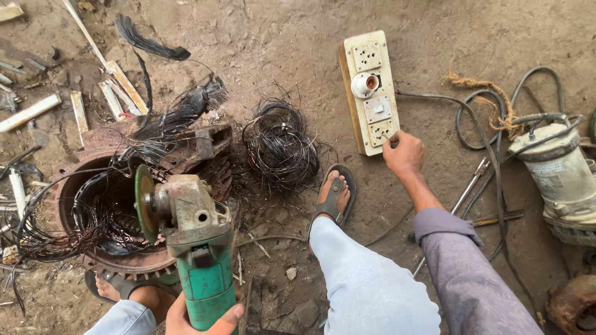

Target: The person plugs in an angle grinder and uses it to cut copper wires from a large metal stator. The person sits on the ground and repeatedly cuts the wires, creating a pile of scrap.

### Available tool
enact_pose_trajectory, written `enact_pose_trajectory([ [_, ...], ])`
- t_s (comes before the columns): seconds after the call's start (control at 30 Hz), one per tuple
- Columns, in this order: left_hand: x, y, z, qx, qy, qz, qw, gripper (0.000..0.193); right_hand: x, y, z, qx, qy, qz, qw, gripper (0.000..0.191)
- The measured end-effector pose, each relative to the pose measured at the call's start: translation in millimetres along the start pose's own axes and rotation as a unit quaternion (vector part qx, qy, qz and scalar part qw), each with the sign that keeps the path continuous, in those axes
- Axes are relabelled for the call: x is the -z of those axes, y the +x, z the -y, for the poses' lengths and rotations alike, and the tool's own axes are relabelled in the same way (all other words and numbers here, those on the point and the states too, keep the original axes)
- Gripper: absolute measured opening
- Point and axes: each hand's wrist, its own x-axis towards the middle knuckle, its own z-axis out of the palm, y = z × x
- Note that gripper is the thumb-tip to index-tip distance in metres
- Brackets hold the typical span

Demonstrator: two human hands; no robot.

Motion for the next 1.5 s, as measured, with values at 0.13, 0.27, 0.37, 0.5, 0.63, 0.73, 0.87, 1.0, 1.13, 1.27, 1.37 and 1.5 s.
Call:
enact_pose_trajectory([
  [0.13, -6, -2, -2, 0.023, -0.009, -0.012, 1.000, 0.062, -3, -2, 3, 0.003, 0.028, -0.008, 1.000, 0.017],
  [0.27, -10, -3, -6, 0.021, -0.015, 0.013, 1.000, 0.060, -5, 0, 5, -0.013, 0.011, -0.006, 1.000, 0.019],
  [0.37, -10, -2, -11, 0.025, -0.023, 0.021, 0.999, 0.058, -4, 4, 8, -0.014, 0.000, 0.000, 1.000, 0.019],
  [0.5, -8, -2, -16, 0.038, -0.019, 0.031, 0.999, 0.059, -1, 12, 11, -0.007, -0.017, 0.035, 0.999, 0.021],
  [0.63, -8, -2, -19, 0.043, -0.018, 0.028, 0.998, 0.062, 6, 18, 11, -0.020, -0.023, 0.084, 0.996, 0.022],
  [0.73, -6, -3, -21, 0.024, -0.014, 0.039, 0.999, 0.064, 8, 20, 9, -0.020, -0.036, 0.124, 0.991, 0.022],
  [0.87, -6, -4, -25, 0.047, 0.011, 0.042, 0.998, 0.065, 6, 18, 4, -0.017, -0.038, 0.150, 0.988, 0.023],
  [1.0, -8, -5, -27, 0.052, 0.010, 0.044, 0.998, 0.065, 2, 13, -5, -0.033, -0.012, 0.126, 0.991, 0.023],
  [1.13, -6, -6, -23, 0.043, 0.001, 0.041, 0.998, 0.065, 5, 9, -18, -0.003, 0.064, 0.042, 0.997, 0.025],
  [1.27, -7, -6, -18, 0.049, 0.004, 0.027, 0.998, 0.065, 9, 6, -25, -0.015, 0.061, 0.037, 0.997, 0.023],
  [1.37, -7, -5, -17, 0.041, -0.005, 0.033, 0.999, 0.065, 6, 2, -21, -0.016, 0.038, 0.016, 0.999, 0.021],
  [1.5, -4, -5, -16, 0.040, 0.006, 0.029, 0.999, 0.064, 2, 2, -13, -0.008, 0.065, 0.030, 0.997, 0.020],
])
